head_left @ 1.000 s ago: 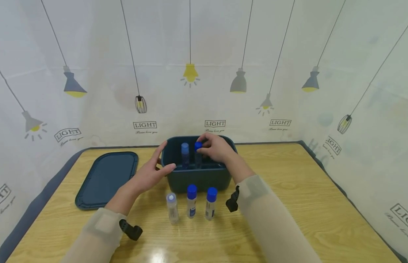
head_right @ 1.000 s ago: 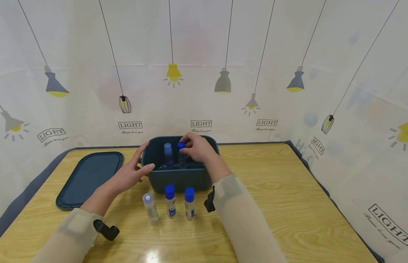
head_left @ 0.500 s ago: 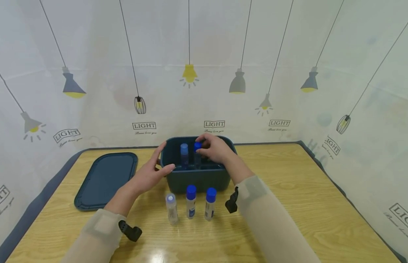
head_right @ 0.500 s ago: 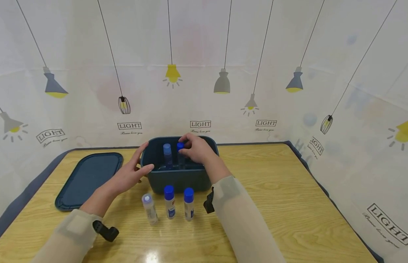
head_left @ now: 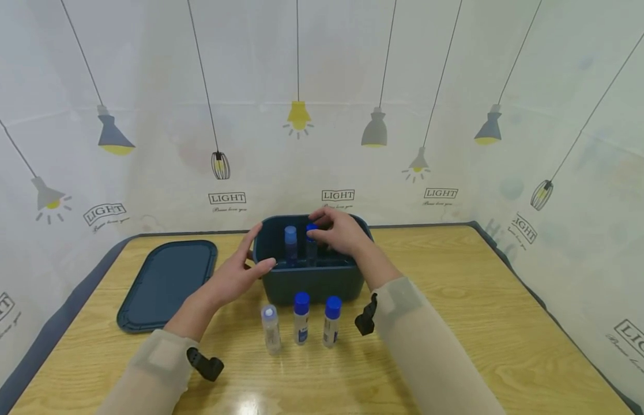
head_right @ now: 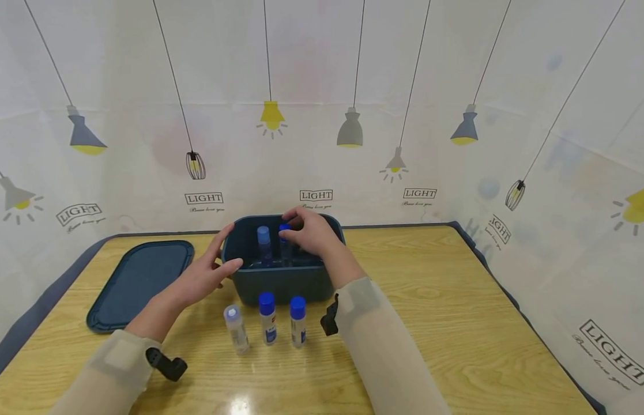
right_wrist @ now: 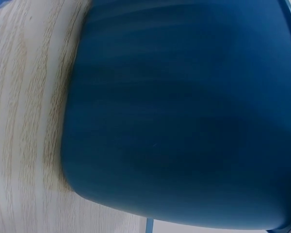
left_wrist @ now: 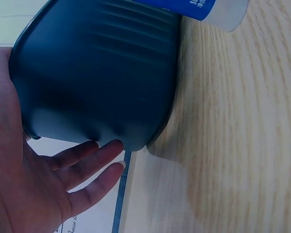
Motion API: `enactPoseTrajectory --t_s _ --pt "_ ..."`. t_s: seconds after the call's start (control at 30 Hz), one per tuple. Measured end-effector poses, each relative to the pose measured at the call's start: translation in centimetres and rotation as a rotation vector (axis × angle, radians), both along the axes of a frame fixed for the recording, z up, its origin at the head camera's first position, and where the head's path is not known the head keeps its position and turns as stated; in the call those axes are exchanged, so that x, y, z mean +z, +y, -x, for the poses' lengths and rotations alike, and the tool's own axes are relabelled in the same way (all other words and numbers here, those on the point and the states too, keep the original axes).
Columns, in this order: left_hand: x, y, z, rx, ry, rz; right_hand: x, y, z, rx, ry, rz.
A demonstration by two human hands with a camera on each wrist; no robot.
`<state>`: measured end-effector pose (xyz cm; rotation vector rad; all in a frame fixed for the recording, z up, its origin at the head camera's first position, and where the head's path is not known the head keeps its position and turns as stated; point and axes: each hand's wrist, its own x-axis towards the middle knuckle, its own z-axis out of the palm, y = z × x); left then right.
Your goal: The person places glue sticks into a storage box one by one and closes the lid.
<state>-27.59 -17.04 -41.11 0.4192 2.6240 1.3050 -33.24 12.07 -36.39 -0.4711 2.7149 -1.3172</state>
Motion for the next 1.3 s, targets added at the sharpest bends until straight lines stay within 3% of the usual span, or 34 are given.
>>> enactPoseTrajectory --t_s 0.2,0.37,0.7,0.93,1.3 --pt "0.0 0.0 0.2 -0.001 0.007 0.010 0.1 0.2 0.1 -0.011 0.010 0.036" --pt "-0.1 0.1 0.3 0.001 0.021 0.027 0.5 0.4 0.1 -0.054 0.017 0.125" --pt "0.1 0.3 0.3 -0.012 0.036 0.023 2.4 1.6 -0.6 -0.137 0.249 0.431" --pt "0.4 0.2 0.2 -0.016 0.041 0.022 3.6 3.0 -3.7 -0.088 0.268 0.400" --pt "0.2 -0.2 -0.1 -0.010 0.032 0.041 2.6 4.9 -9.8 0.025 0.156 0.309"
